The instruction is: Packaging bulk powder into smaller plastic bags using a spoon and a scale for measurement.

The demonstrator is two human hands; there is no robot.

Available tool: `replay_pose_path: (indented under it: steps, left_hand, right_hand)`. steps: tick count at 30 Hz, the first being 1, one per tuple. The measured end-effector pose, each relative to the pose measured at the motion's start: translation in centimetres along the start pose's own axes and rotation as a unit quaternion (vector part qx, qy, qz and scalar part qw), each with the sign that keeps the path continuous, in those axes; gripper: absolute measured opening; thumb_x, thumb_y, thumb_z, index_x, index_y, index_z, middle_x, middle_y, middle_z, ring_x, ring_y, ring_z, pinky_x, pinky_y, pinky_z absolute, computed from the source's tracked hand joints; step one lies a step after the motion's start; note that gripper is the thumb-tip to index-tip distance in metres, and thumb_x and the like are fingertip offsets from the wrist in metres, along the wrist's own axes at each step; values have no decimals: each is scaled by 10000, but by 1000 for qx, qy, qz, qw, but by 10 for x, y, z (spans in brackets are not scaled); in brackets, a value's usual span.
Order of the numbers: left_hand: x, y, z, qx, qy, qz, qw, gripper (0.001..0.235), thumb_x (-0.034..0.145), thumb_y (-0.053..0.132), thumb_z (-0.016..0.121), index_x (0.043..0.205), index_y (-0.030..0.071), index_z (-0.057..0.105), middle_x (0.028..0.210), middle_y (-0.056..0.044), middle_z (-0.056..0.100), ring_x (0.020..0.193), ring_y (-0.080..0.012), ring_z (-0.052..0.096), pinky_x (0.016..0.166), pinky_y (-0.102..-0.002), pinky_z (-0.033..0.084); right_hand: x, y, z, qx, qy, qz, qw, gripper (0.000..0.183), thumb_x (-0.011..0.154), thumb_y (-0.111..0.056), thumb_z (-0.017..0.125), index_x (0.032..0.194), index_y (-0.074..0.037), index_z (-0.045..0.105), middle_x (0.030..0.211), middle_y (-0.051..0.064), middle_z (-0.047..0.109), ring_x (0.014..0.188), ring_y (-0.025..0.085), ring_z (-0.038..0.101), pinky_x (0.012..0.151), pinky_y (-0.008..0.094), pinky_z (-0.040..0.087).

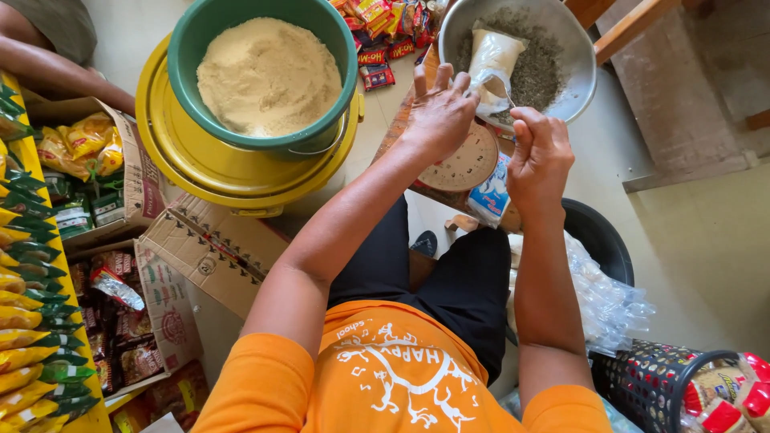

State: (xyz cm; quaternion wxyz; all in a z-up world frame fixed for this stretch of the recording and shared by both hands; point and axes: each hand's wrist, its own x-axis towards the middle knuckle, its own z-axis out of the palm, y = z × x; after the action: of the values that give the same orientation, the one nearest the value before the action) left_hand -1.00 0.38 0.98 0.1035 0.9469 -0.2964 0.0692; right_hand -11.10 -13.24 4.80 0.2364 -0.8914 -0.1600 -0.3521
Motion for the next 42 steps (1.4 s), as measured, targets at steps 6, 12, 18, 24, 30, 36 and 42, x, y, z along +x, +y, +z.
replay_pose_path:
  steps: [6, 12, 18, 24, 30, 36, 42]
  left_hand:
    - [-2, 9, -20, -181, -68, -48, 980, 486, 704, -108, 389, 1069, 126, 611, 1108, -75, 523, 1148, -258, 343, 854, -466, 204]
    - [-17, -9, -35, -244, -18, -56, 968, 498, 833, 128, 463, 1288, 325, 518, 1154, -44, 508, 1140, -248, 338, 889, -438, 253]
    - [-55, -94, -17, -83, 280, -133, 947, 456, 738, 128, 647, 1173, 265, 642, 1106, 9, 570, 1063, -213, 422, 763, -417, 344]
    - [-130, -178, -12, 60, 311, -298, 900, 447, 752, 202, 731, 1187, 190, 630, 1144, -45, 479, 1112, -276, 391, 836, -530, 377]
    - [-131, -193, 6, -22, 372, -358, 856, 363, 819, 84, 572, 1180, 111, 607, 1133, -74, 502, 1087, -290, 437, 905, -446, 412]
    - [-134, -190, 8, -83, 436, -338, 830, 339, 850, 62, 527, 1179, 107, 597, 1138, -81, 490, 1093, -275, 464, 1009, -433, 365]
    - [-135, -185, 7, -105, 457, -324, 822, 331, 862, 77, 529, 1185, 118, 588, 1164, -79, 495, 1100, -279, 450, 1015, -441, 385]
  right_hand:
    - [-2, -11, -21, 47, 42, 62, 996, 269, 1085, -195, 417, 1079, -2, 605, 1018, 149, 633, 793, 226, 660, 659, 313, 532]
    - [-10, -7, -34, 153, 144, 157, 965, 270, 1085, -198, 383, 1058, 18, 542, 801, 165, 617, 673, 192, 599, 568, 261, 479]
    - [-5, -4, -21, 346, 233, 285, 863, 326, 986, -358, 432, 994, -49, 537, 735, 164, 629, 523, 184, 539, 494, 248, 468]
    - [9, -39, 38, 456, 156, 293, 826, 334, 962, -380, 491, 981, -48, 526, 725, 182, 635, 493, 191, 536, 477, 255, 462]
    - [24, -82, 129, 444, -20, 262, 857, 216, 1011, -302, 409, 1032, -122, 526, 754, 99, 648, 600, 102, 574, 508, 208, 412]
    - [50, -98, 195, 219, -172, 143, 950, 245, 986, -214, 383, 1091, -94, 569, 824, 73, 698, 768, 199, 682, 654, 346, 510]
    - [63, -102, 217, 119, -248, 164, 947, 276, 959, -260, 378, 1041, -109, 594, 781, 69, 718, 722, 341, 651, 591, 479, 474]
